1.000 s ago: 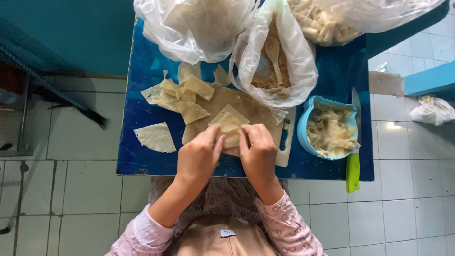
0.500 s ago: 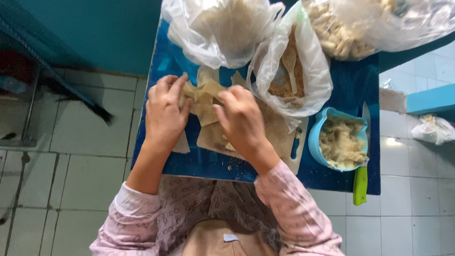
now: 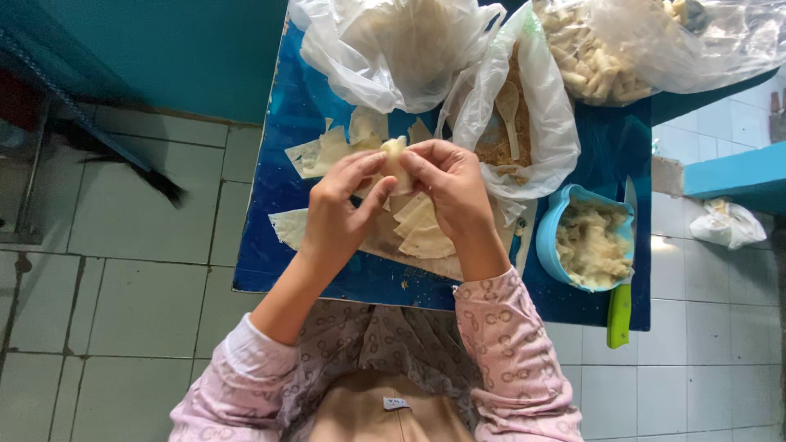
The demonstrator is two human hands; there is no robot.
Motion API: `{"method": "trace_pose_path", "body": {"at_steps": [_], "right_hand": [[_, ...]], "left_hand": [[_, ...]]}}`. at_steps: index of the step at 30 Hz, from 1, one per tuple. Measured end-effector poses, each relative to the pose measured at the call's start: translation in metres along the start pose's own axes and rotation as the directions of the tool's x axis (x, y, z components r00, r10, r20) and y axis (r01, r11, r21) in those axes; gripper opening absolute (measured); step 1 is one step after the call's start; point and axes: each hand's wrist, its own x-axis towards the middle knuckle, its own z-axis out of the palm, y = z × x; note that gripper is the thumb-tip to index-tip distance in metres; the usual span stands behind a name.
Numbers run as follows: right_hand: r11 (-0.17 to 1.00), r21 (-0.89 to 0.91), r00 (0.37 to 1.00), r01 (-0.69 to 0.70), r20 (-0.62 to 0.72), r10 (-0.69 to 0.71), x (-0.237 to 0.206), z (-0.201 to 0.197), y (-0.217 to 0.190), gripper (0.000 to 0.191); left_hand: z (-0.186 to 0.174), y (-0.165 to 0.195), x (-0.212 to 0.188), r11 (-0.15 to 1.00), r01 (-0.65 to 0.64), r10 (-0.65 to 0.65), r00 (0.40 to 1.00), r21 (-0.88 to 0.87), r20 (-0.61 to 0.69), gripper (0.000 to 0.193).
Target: The person sits at a small blue table folding dumplings. They take thin dough wrappers, place filling from a blue bowl onto a wrapper using a spoon, fold and pinch the wrapper closed by hand, and set the finished dumpling on a growing pile on the cutting board.
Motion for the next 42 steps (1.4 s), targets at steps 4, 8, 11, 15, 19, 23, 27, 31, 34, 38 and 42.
{"method": "trace_pose_path", "body": {"at_steps": [4, 8, 11, 15, 19, 23, 27, 31, 34, 38, 42], "right_hand": [[0.998, 0.038, 0.996, -0.059, 0.068, 0.056, -0.004, 0.006, -0.002, 0.017], [1.000, -0.019, 0.999, 0.009, 0.042, -0.008, -0.006, 0.011, 0.005, 0.015], [1.000, 0.018, 1.000, -0.001, 0.026, 0.000, -0.011, 0.008, 0.008, 0.015], [0.981, 0.189, 0.999, -0.048, 0.002, 0.049, -0.020, -0.004, 0.001, 0.016], [0.974, 0.219, 0.998, -0.057, 0.000, 0.058, -0.036, -0.008, -0.004, 0.018], [0.985, 0.174, 0.999, -0.005, -0.044, 0.013, -0.053, -0.003, -0.005, 0.015], [0.994, 0.040, 0.994, 0.107, 0.019, -0.107, -0.071, 0.014, -0.001, 0.014], [0.979, -0.158, 0.991, 0.129, 0.002, -0.130, -0.083, 0.025, -0.011, 0.014], [0.854, -0.414, 0.947, 0.313, 0.065, -0.316, -0.102, 0.035, -0.019, 0.014], [0.496, -0.704, 0.805, 0.508, 0.183, -0.565, -0.121, 0.044, -0.019, 0.020], [0.641, -0.645, 0.856, 0.415, 0.038, -0.516, -0.144, 0.033, -0.013, 0.013]], "left_hand": [[0.003, -0.001, -0.002, 0.950, 0.285, -0.288, 0.958, -0.128, -0.003, 0.016], [-0.001, -0.007, -0.009, 0.970, 0.141, -0.140, 0.990, -0.199, 0.015, 0.012], [0.000, -0.007, -0.013, 0.932, 0.226, -0.226, 0.973, -0.284, 0.034, 0.011], [-0.004, -0.004, -0.005, 0.842, 0.475, -0.501, 0.864, -0.256, -0.046, 0.014], [-0.010, 0.009, -0.007, 0.889, 0.139, -0.122, 0.990, 0.437, -0.067, 0.035], [0.005, 0.028, -0.027, 0.960, -0.067, 0.092, 0.993, 0.273, -0.080, 0.038], [0.025, 0.031, -0.050, 0.804, 0.377, -0.363, 0.924, -0.459, 0.122, 0.038], [0.024, 0.018, -0.056, 0.462, 0.457, -0.485, 0.848, -0.760, 0.215, 0.031], [0.019, 0.015, -0.058, 0.265, 0.465, -0.564, 0.785, -0.845, 0.255, 0.030], [0.017, 0.029, -0.068, 0.204, 0.452, -0.572, 0.775, -0.868, 0.269, 0.033], [0.028, 0.049, -0.086, 0.353, 0.507, -0.547, 0.793, -0.786, 0.266, 0.036]]}}
